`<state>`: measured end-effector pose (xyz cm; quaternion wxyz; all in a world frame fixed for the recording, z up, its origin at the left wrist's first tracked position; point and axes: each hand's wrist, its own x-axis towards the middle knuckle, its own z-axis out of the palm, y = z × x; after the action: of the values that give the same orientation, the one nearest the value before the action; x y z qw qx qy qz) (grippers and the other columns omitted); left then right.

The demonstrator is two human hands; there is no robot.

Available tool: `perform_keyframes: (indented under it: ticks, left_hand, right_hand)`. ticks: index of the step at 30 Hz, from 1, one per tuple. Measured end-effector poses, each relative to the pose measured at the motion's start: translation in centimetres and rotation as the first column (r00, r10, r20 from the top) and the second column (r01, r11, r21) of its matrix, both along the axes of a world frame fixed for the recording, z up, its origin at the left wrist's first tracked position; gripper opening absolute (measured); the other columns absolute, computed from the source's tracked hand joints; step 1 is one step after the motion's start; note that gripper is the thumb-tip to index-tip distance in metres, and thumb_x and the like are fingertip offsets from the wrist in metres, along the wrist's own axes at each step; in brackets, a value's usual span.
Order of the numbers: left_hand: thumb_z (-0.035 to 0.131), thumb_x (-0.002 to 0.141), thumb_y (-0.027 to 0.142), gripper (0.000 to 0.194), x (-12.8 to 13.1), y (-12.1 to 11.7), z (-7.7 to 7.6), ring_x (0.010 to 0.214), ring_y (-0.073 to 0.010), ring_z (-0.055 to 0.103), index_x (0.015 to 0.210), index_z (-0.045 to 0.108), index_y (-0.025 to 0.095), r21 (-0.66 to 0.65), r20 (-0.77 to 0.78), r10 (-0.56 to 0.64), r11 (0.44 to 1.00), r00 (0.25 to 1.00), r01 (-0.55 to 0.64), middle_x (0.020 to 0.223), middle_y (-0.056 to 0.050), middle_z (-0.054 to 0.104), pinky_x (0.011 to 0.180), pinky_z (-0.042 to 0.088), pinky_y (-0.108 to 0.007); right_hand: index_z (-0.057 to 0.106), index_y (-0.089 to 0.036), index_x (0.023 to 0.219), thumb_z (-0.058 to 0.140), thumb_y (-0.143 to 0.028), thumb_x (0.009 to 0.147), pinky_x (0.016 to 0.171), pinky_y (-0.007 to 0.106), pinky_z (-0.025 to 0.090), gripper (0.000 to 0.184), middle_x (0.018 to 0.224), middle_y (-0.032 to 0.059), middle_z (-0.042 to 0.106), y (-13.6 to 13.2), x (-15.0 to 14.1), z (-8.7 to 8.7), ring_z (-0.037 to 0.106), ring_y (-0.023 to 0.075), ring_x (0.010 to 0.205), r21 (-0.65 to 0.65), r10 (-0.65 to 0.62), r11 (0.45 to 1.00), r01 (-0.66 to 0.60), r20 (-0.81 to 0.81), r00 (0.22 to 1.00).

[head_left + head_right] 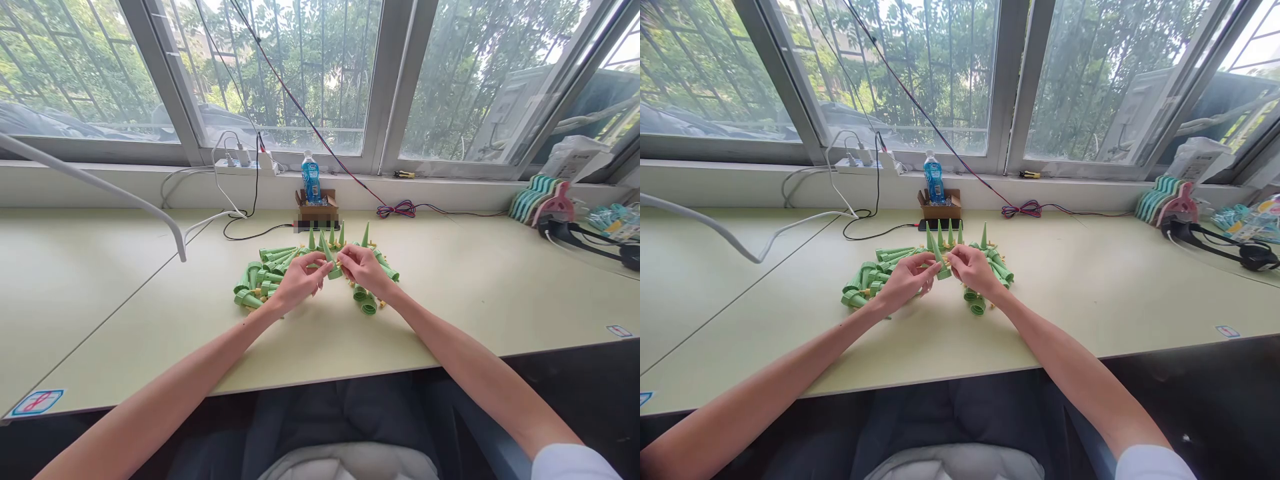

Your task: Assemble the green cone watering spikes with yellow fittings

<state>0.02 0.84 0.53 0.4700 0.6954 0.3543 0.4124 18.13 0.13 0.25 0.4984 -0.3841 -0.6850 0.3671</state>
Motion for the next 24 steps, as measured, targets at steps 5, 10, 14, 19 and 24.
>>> perform_keyframes:
  ticks: [5, 10, 14, 19, 24]
  left_hand:
    - [0.064, 0.083, 0.044, 0.027, 0.1, 0.1, -0.6, 0.056, -0.0086, 0.052, 0.093, 0.064, 0.019, 0.306, -0.088, 0.133, 0.947, 0.987, -0.100, 0.087, -0.003, 0.058, 0.046, 0.045, -0.022]
    - [0.060, 0.087, 0.042, 0.024, 0.2, -0.2, -0.6, 0.060, -0.0099, 0.050, 0.097, 0.068, 0.022, 0.490, -0.142, 0.203, 0.865, 0.969, -0.109, 0.089, -0.003, 0.056, 0.052, 0.046, -0.023]
    - [0.061, 0.085, 0.044, 0.026, 0.4, -0.7, -0.1, 0.061, -0.0113, 0.048, 0.096, 0.070, 0.023, 0.386, -0.131, 0.187, 0.914, 0.974, -0.124, 0.092, -0.005, 0.056, 0.053, 0.044, -0.024]
    - [0.062, 0.084, 0.042, 0.024, 0.5, -0.8, 0.2, 0.061, -0.0116, 0.048, 0.096, 0.068, 0.023, 0.352, -0.136, 0.182, 0.928, 0.974, -0.124, 0.094, -0.005, 0.055, 0.053, 0.044, -0.024]
    - [0.056, 0.088, 0.047, 0.031, 0.8, -1.0, 0.3, 0.053, -0.0084, 0.050, 0.106, 0.058, 0.023, 0.251, -0.083, 0.182, 0.955, 0.980, -0.156, 0.101, -0.006, 0.058, 0.048, 0.043, -0.023]
  right_hand:
    - [0.052, -0.019, 0.074, 0.052, -0.040, 0.091, 0.045, 0.022, 0.034, 0.027, 0.051, -0.0050, 0.048, 0.2, 0.1, -0.2, 0.039, 0.0077, 0.043, -0.001, 0.007, 1.000, -0.007, -0.001, 1.000]
    - [0.052, -0.019, 0.074, 0.051, -0.042, 0.091, 0.045, 0.022, 0.034, 0.028, 0.050, -0.0054, 0.047, 0.1, 0.1, -0.2, 0.039, 0.0078, 0.043, -0.010, 0.010, 1.000, -0.010, 0.006, 1.000]
    - [0.051, -0.019, 0.074, 0.051, -0.044, 0.091, 0.045, 0.022, 0.034, 0.029, 0.050, -0.0051, 0.048, 0.1, 0.1, -0.2, 0.039, 0.0081, 0.043, -0.018, -0.011, 1.000, 0.011, 0.010, 1.000]
    - [0.051, -0.020, 0.074, 0.052, -0.045, 0.090, 0.045, 0.023, 0.035, 0.030, 0.052, -0.0045, 0.049, 0.2, -0.2, -0.2, 0.041, 0.0087, 0.043, -0.014, -0.047, 0.999, 0.047, 0.003, 0.999]
    - [0.050, -0.020, 0.074, 0.052, -0.045, 0.090, 0.045, 0.023, 0.034, 0.030, 0.053, -0.0042, 0.048, 0.3, -0.3, -0.4, 0.041, 0.0087, 0.044, -0.004, -0.071, 0.997, 0.071, -0.034, 0.997]
